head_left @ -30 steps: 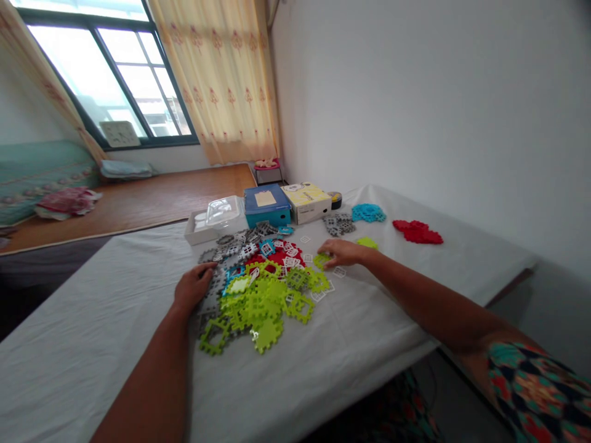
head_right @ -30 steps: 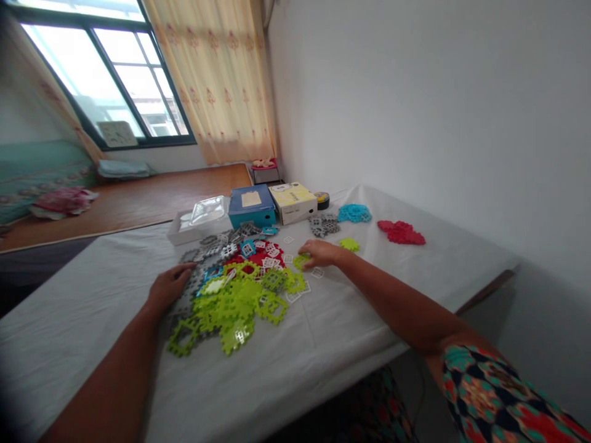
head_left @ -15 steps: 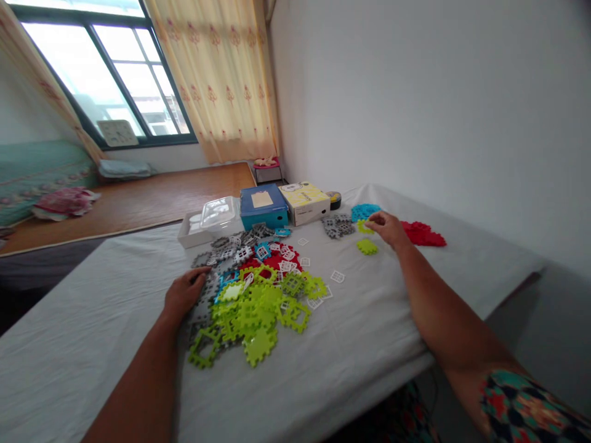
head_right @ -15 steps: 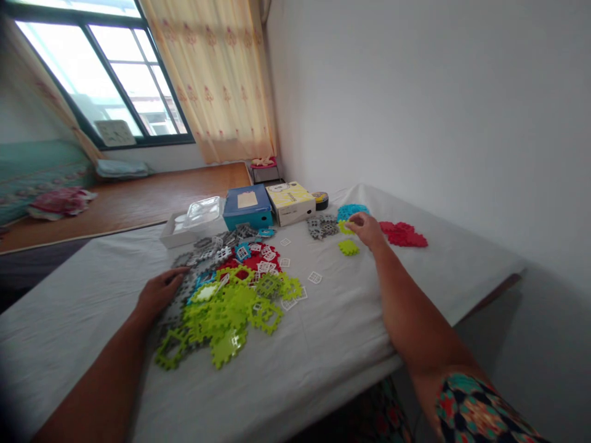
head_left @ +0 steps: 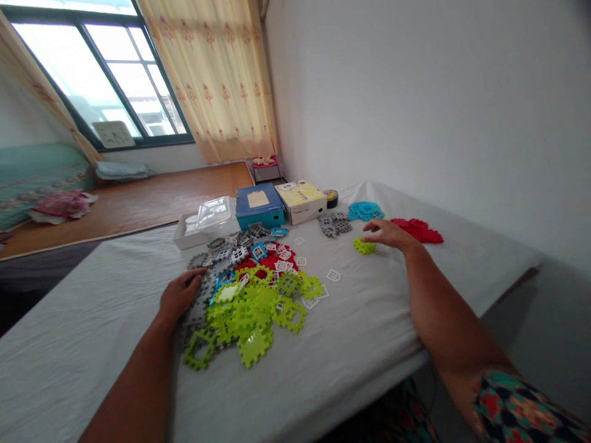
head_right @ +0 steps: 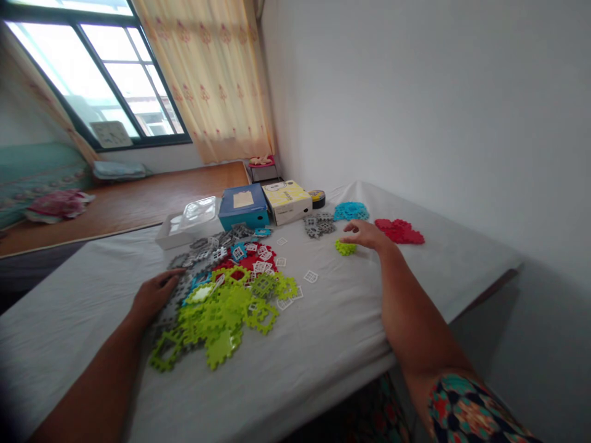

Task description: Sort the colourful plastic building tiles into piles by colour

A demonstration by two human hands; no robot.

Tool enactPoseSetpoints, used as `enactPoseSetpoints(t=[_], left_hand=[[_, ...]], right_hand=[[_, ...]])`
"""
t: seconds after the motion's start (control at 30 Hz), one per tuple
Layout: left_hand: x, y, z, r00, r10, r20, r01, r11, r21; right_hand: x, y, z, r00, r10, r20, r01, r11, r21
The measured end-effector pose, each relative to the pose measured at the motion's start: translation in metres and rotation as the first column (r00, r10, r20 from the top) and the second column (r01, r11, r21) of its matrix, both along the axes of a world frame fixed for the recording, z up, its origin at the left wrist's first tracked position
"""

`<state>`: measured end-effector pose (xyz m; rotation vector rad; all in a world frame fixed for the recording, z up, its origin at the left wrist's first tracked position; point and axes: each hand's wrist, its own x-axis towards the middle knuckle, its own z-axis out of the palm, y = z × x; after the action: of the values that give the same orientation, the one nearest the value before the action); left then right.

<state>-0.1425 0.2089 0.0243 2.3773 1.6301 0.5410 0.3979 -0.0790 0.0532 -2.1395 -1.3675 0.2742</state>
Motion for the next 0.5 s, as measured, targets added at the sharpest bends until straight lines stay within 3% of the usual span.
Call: enactPoseSetpoints(t=[0.13, 0.23, 0.5], left_hand=[[0.001, -0.003, 0.002, 1.0, -0.004, -0.004, 0.004, 1.0, 0.004], [0.002, -0.006, 0.005, 1.0, -0.015, -0.003, 0.015, 1.0, 0.005], [0.003, -0.007, 0.006, 1.0, 0.011, -0.006, -0.011, 1.0, 0.013]], right_hand=[[0.003, 0.005, -0.015, 0.993, 0.122, -0.004, -0.121, 0.983, -0.136], [0.004, 0.007, -0.02, 0.976, 0.218, 0.025, -0.211, 0.963, -0.168], [0.003, 0.003, -0.017, 0.952, 0.289, 0.101, -0.252, 0.927, -0.276]])
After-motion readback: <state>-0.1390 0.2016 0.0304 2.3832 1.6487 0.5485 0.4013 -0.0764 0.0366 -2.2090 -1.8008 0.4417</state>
